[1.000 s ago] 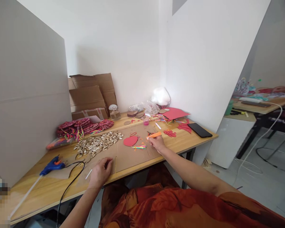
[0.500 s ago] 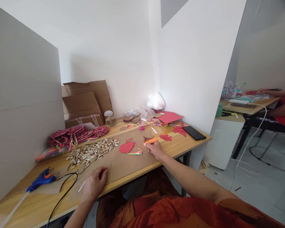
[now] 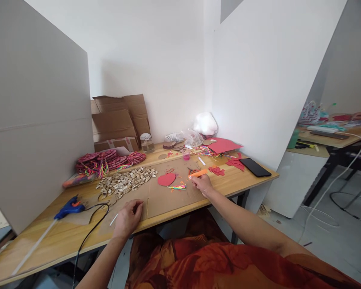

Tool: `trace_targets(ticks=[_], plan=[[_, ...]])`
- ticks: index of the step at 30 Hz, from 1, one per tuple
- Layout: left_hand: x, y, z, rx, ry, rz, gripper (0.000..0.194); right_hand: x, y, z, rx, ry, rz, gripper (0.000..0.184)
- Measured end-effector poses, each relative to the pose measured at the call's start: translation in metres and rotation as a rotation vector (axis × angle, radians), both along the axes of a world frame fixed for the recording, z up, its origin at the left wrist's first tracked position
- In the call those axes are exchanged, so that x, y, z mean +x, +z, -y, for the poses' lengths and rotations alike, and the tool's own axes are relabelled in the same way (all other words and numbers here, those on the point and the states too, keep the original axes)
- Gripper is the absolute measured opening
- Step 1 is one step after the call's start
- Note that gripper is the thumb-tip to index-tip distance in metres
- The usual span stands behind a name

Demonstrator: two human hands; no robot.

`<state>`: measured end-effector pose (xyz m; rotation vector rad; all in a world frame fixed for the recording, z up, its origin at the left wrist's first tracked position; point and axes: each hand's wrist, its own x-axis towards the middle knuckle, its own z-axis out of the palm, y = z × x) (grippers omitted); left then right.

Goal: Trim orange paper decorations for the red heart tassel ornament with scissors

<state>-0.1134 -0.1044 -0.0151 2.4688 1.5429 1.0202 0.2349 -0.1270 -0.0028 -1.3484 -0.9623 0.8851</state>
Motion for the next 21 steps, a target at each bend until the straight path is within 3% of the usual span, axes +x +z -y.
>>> trace_targets(ticks=[21], plan=[[0.007,0.008,0.012,-0.008,0.149,-0.020,0.026,-0.002,0.007,0.004,-0.007,0.003,-0.010,0.026]])
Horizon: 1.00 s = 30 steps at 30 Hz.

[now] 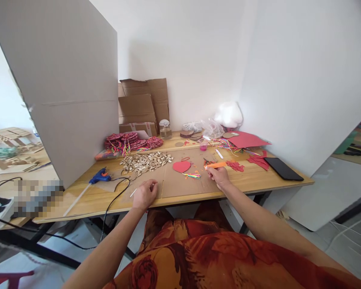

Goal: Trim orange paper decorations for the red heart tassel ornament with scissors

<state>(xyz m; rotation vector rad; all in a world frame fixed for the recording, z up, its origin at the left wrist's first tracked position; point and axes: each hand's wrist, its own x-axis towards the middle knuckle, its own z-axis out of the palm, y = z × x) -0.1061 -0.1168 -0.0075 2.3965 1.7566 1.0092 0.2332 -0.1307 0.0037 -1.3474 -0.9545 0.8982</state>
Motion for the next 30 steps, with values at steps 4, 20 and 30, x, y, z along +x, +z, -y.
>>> trace_targets(ticks=[4,20,30], plan=[[0.001,0.002,0.001,-0.021,0.022,-0.014,0.026,0.001,0.000,0.000,0.007,-0.010,-0.002,0.025],[0.004,0.011,0.006,-0.098,0.067,0.020,0.025,0.003,-0.002,-0.002,0.060,-0.016,0.020,0.019],[0.002,0.011,0.006,-0.135,0.070,0.068,0.027,0.002,0.001,0.001,0.054,-0.014,-0.001,0.020]])
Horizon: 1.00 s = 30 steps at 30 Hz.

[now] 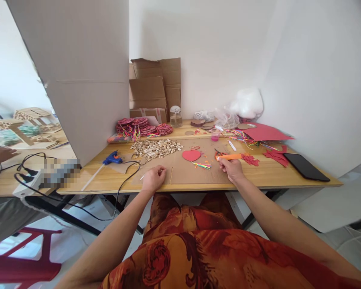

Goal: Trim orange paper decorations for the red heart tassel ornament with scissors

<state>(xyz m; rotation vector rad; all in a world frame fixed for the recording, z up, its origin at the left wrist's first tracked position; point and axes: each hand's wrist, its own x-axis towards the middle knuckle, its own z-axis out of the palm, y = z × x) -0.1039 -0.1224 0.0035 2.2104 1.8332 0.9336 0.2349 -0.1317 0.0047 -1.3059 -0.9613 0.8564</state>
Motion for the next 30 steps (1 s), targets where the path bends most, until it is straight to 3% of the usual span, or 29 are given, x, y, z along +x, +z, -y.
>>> trace_targets(ticks=[14,17,22,28,30], plan=[[0.000,0.002,0.001,-0.011,0.008,0.013,0.029,-0.002,0.007,0.003,-0.060,0.019,-0.007,0.022],[0.001,0.003,0.002,-0.025,0.015,0.011,0.029,-0.001,0.012,0.010,-0.115,0.120,-0.008,0.019],[0.001,0.004,0.002,-0.044,0.026,0.010,0.030,-0.006,0.021,0.022,-0.249,0.419,-0.050,0.013],[0.001,0.004,0.002,-0.042,0.024,0.006,0.030,-0.023,0.032,0.014,-0.072,0.359,-0.185,0.009],[0.001,0.004,0.002,-0.038,0.021,0.005,0.029,-0.029,0.034,0.018,-0.078,0.420,-0.216,0.012]])
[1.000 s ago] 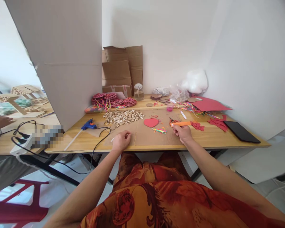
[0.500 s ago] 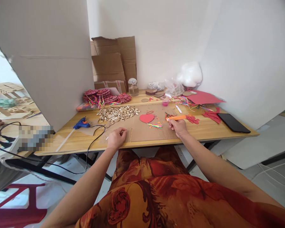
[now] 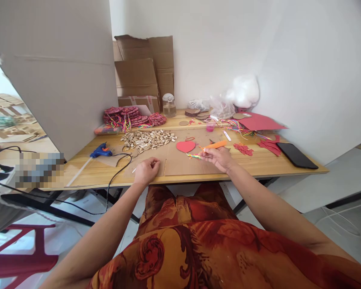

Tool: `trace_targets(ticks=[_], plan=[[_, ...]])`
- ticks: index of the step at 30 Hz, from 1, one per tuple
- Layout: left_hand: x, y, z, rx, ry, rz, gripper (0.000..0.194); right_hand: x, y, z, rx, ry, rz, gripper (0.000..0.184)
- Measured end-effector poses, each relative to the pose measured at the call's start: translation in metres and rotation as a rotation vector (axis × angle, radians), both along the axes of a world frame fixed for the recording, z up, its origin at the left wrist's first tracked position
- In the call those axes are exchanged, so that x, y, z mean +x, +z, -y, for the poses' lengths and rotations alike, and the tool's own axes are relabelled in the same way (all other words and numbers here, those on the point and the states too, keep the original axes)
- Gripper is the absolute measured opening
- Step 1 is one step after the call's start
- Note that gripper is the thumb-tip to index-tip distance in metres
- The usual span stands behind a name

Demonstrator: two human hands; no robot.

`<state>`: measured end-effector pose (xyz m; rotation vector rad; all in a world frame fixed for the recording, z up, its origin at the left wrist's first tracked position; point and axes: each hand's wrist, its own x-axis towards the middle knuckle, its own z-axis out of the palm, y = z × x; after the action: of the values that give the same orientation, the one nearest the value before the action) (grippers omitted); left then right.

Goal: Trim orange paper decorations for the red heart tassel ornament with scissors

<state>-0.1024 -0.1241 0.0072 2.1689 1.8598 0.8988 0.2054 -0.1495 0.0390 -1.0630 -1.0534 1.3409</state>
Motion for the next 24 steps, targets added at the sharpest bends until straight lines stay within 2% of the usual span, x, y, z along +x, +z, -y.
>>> trace_targets(ticks=[2,4,10,13,18,20,24], plan=[[0.000,0.000,0.000,0.004,-0.001,0.000,0.029,-0.008,0.000,0.006,-0.052,0.111,0.002,0.018],[0.000,0.000,0.000,0.006,-0.002,0.001,0.029,-0.013,-0.002,0.008,-0.093,0.165,0.015,0.021],[0.001,0.001,0.001,0.018,-0.006,0.009,0.028,-0.010,0.003,-0.011,0.011,-0.015,-0.055,0.010],[0.001,0.002,0.001,0.026,-0.007,0.012,0.029,-0.022,0.007,-0.004,-0.021,0.077,-0.084,0.013],[0.001,0.003,0.002,0.028,-0.026,0.018,0.027,-0.068,0.001,0.013,-0.142,0.248,-0.085,0.016],[0.000,0.003,0.002,0.031,-0.028,0.018,0.027,-0.073,-0.001,0.005,-0.137,0.210,-0.087,0.014],[-0.001,0.002,0.001,0.033,-0.035,0.022,0.028,-0.057,0.003,-0.016,-0.045,-0.014,-0.116,0.010]])
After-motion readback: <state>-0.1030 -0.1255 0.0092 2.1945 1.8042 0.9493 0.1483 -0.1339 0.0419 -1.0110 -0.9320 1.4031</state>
